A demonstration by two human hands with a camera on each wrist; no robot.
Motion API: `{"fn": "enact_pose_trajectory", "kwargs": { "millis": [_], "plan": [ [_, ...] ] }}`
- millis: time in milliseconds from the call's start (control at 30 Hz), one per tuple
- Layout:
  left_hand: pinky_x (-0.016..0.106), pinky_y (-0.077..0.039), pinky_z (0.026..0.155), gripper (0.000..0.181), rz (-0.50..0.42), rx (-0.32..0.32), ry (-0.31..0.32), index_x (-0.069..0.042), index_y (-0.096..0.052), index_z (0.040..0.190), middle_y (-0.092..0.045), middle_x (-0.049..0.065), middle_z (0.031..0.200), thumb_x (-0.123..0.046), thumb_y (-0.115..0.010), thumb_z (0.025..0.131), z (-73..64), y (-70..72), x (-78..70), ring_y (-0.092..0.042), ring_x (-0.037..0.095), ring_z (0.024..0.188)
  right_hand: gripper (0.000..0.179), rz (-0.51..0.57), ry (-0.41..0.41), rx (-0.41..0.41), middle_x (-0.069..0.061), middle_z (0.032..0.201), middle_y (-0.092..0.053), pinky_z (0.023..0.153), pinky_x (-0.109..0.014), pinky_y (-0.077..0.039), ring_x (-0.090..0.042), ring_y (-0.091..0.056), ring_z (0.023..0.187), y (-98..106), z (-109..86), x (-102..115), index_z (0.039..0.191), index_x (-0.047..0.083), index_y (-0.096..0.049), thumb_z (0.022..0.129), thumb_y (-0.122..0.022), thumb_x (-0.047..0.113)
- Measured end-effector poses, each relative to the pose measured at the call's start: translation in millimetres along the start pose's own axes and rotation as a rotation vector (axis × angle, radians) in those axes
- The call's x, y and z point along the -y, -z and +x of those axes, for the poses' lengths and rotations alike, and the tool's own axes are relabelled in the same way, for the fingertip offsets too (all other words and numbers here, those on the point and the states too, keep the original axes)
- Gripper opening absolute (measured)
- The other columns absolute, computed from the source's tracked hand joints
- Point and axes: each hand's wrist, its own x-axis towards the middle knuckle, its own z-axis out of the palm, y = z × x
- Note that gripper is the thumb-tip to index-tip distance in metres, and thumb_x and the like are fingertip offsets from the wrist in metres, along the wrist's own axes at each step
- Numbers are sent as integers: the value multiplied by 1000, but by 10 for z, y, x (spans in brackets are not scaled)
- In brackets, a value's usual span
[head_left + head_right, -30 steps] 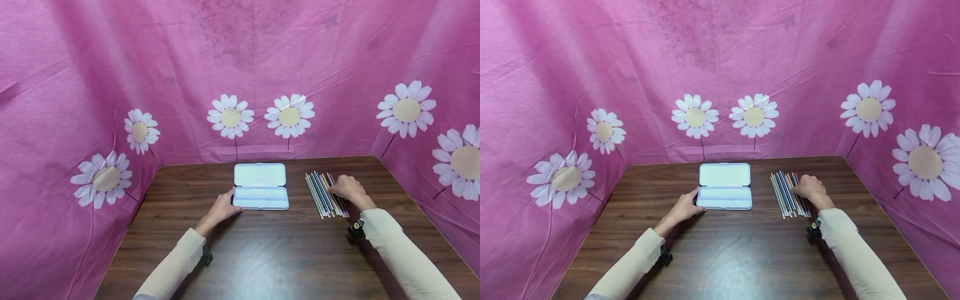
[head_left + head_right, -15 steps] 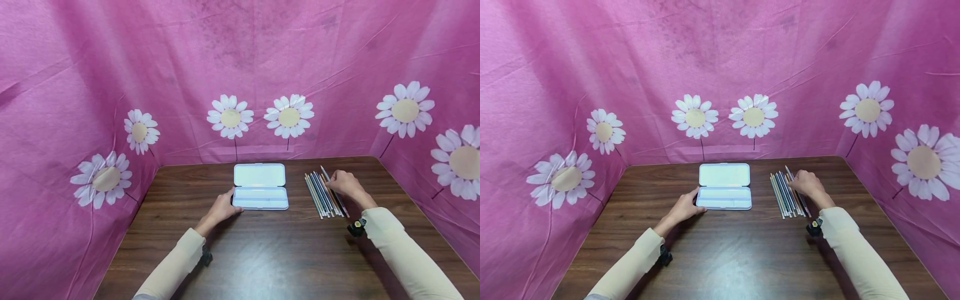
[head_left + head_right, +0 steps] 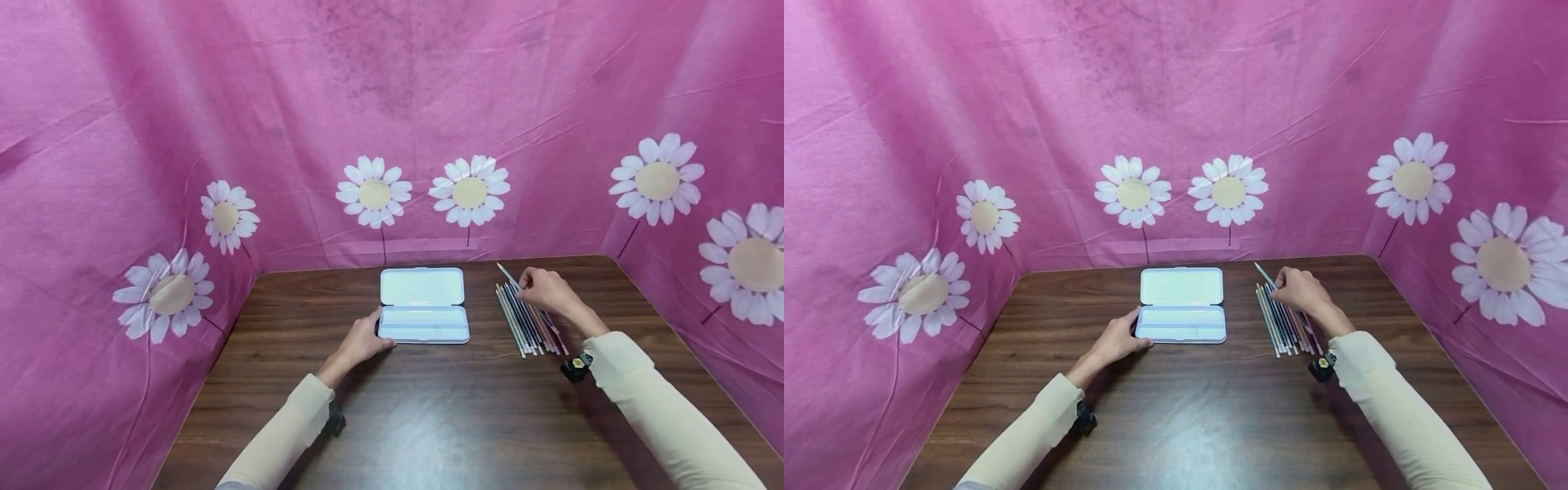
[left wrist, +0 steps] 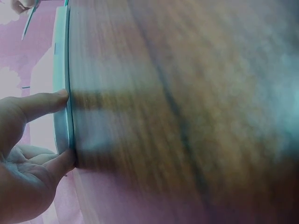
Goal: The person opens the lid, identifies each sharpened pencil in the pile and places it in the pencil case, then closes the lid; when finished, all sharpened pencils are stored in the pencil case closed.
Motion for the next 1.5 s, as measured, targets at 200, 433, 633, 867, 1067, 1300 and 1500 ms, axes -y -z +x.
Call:
{"fn": "enact_pose_trajectory", "kwargs": {
  "millis": [200, 433, 633, 867, 1067, 1300, 1500],
  "plan": [
    [52, -51, 114, 93, -3, 21, -5, 13, -41, 156, -55, 37, 149, -28, -87, 87, -103, 153, -195, -61, 47, 135, 20, 8, 49, 15, -9, 90, -68, 66, -35, -47, -21, -60, 77, 43, 1, 211, 99, 5, -64, 91, -73, 21],
    [51, -48, 119, 92, 1, 41, 52, 11, -40, 158, -53, 33, 154, -25, -88, 87, -170, 244, -361, -57, 43, 141, 17, -19, 137, -25, -4, 84, -68, 67, -33, -47, -18, -59, 75, 45, 13, 449, 95, 6, -66, 84, -74, 15],
    [51, -48, 118, 93, -13, 45, 48, 11, -40, 158, -54, 33, 154, -25, -88, 87, -178, 249, -360, -58, 43, 141, 17, -24, 181, 2, -2, 81, -64, 64, -32, -45, -18, -57, 72, 20, 36, 634, 96, 6, -66, 82, -73, 12],
    [51, -48, 118, 94, -21, 42, 43, 11, -39, 158, -51, 34, 155, -25, -89, 87, -174, 261, -357, -57, 44, 141, 16, -50, 248, 29, 0, 82, -65, 63, -32, -44, -17, -56, 72, -34, 127, 867, 97, 8, -69, 82, -72, 12],
    [51, -48, 118, 94, -23, 49, 44, 10, -39, 159, -50, 33, 157, -25, -88, 88, -153, 263, -374, -56, 43, 142, 15, -90, 300, 62, 0, 79, -62, 64, -33, -44, -18, -55, 73, -65, 202, 1044, 98, 7, -69, 84, -71, 9],
    [51, -46, 120, 94, -30, 60, 50, 10, -39, 159, -49, 33, 157, -24, -88, 87, -160, 265, -366, -55, 43, 143, 15, -129, 331, 112, -2, 86, -71, 67, -37, -50, -19, -62, 78, -112, 295, 1238, 100, 9, -71, 85, -72, 11],
    [51, -51, 115, 92, -12, 41, 8, 11, -41, 158, -53, 35, 153, -29, -87, 88, -131, 224, -264, -60, 45, 137, 17, -173, 360, 172, -4, 92, -74, 74, -41, -55, -20, -66, 84, -153, 380, 1376, 103, 8, -74, 86, -73, 12]
  ]
}}
